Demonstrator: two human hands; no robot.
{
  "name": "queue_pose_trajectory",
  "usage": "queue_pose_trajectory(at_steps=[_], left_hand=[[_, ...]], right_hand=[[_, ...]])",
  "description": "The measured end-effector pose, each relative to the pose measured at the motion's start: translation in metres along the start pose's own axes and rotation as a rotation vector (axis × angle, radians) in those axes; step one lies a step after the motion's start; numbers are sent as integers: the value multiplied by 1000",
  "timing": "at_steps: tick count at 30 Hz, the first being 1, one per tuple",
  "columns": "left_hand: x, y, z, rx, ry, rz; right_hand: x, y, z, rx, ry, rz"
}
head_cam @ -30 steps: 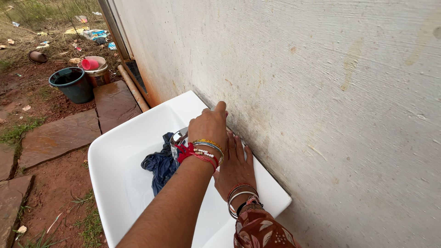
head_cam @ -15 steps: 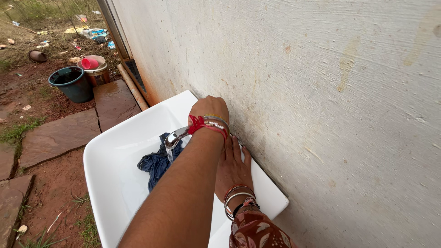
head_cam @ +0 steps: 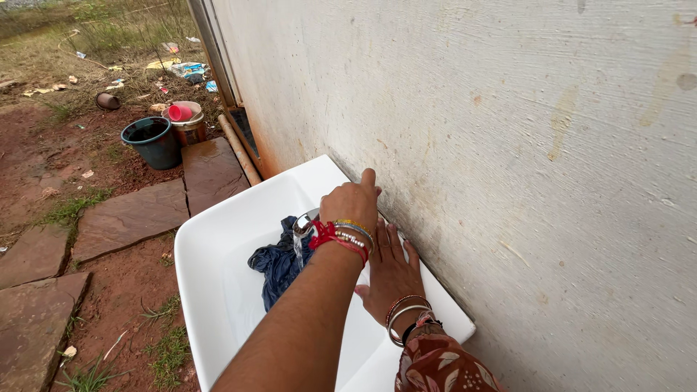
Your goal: The person rinses a dark cloth under a running faucet in an outdoor sink and then unscrews the aerator from the faucet by hand to inspect it.
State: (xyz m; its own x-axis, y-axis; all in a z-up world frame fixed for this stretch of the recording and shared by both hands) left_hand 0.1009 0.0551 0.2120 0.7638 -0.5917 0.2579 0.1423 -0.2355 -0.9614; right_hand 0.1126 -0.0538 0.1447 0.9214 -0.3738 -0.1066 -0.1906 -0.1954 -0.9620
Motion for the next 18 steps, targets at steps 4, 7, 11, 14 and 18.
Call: queue_pose_trajectory(at_steps=[4,7,11,14,18], left_hand=[[4,-3,33,-10,-31,65],[3,0,58,-178,-55,107],[-13,1,55,-441,-191,-639],[-14,-7,34,-444,-198,-776],[-15,-22,14,-187,-29,-267]], right_hand=[[1,-2,-11,-94,-27,-45],[-1,-5,-9,-101,-15,-62],[1,-4,-3,-140,13,-50],[1,-3,-3,-142,16,-75],[2,-1,-4,-125,9,-83]])
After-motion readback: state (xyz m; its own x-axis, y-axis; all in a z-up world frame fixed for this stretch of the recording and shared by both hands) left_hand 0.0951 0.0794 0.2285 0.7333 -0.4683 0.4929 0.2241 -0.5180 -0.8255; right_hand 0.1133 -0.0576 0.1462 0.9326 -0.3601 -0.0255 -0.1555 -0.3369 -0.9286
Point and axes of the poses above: each hand's wrist, its own z-axis towards the middle knuckle, its own y-axis out of the palm, x = y × z, the point moved 6 cm from there along z, towards the middle knuckle, and after that the axes turned 10 degrees about -x, right-handed, at the moved point
